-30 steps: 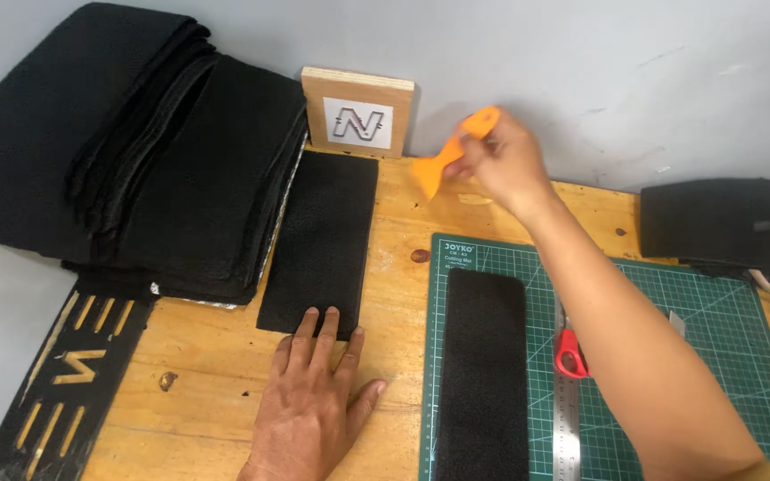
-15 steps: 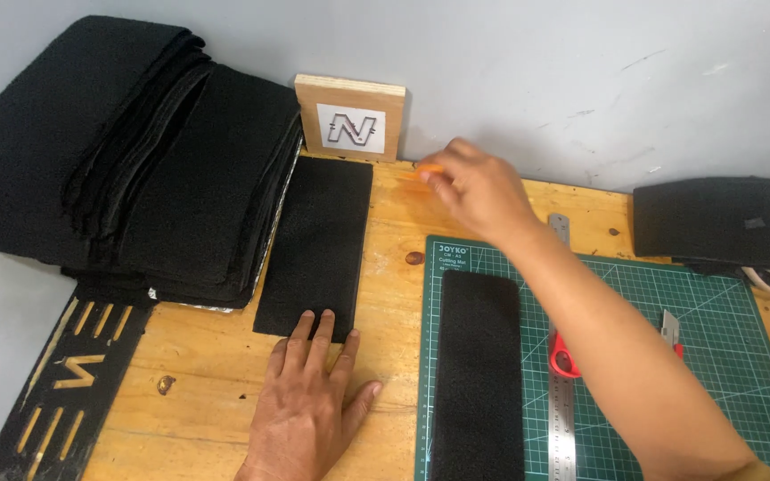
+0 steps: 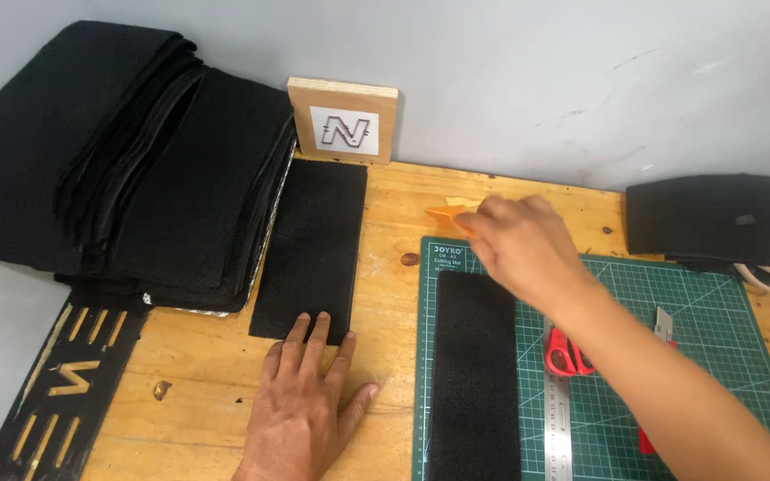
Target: The person uses red-handled scissors to trim the edges of a rectangular piece of black fabric on a green cutting mat. After cutting, the person uses an orange plastic scraper to smooth the surface of the fabric.
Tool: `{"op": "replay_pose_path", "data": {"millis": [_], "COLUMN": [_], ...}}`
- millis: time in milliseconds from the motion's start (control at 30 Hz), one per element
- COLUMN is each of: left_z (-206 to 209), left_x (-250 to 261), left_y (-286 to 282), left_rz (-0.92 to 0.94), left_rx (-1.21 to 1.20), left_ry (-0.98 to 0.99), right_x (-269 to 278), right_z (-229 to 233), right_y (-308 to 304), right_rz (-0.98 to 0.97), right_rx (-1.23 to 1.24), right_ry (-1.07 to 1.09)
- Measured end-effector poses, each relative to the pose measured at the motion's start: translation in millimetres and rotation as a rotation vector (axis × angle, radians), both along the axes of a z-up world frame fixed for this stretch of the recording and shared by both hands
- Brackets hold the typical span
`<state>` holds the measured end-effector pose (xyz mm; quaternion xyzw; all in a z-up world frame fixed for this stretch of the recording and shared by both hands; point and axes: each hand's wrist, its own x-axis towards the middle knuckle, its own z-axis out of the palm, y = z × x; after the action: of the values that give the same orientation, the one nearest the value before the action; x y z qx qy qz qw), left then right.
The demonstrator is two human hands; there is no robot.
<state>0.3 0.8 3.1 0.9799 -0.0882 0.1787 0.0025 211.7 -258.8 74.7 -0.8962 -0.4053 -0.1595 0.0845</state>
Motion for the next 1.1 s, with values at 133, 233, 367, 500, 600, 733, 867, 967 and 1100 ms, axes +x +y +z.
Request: {"op": "replay_pose_path", "data": {"millis": [133, 233, 367, 500, 600, 733, 867, 967, 1100], "left_z": [1.1, 2.0, 13.7, 17.2, 30.5, 13.9, 2.8, 0.4, -13.9], "left_x": [-0.9, 0.6, 0.7, 1.6, -5.4, -24.8, -38.6, -40.6, -44.4], "left_y": [-0.5, 0.8, -1.5, -5.5, -14.3, -24.5, -58.5, -79.6, -89.0], "left_rz": [0.003, 0.013, -0.021, -0.060, -0.155, -0.261, -0.401, -0.446, -0.478], "left_rx": [0.018, 0.011, -0.075, -0.128, -0.189, -0.221, -0.144, -0.250, -0.277], "left_ry": [-0.039, 0.015, -0.129, -0.108, -0.105, 0.085, -0.053, -0.209, -0.219], "right_x": [36.1, 64.5, 35.5, 8.3, -4.7, -22.8, -40.4, -43.7, -40.6], "right_z": [-32.9, -42.3, 3.4, 18.3, 9.0, 7.2, 1.0, -7.5, -15.7], "right_y": [-2.7, -10.8, -28.2, -70.8, -100.7, -107.1, -86.6, -75.4, -68.9], "right_rz": [-0.074, -0.119, -0.096, -0.197, -0.242, -0.188, -0.095, -0.047, -0.038], "right_rx": [-0.063, 0.056, 0.188, 0.110, 0.114, 0.096, 0.039, 0.016, -0.033], "right_ry": [-0.074, -0.123, -0.241, -0.193, -0.129, -0.093, -0.113, -0.145, -0.211]}}
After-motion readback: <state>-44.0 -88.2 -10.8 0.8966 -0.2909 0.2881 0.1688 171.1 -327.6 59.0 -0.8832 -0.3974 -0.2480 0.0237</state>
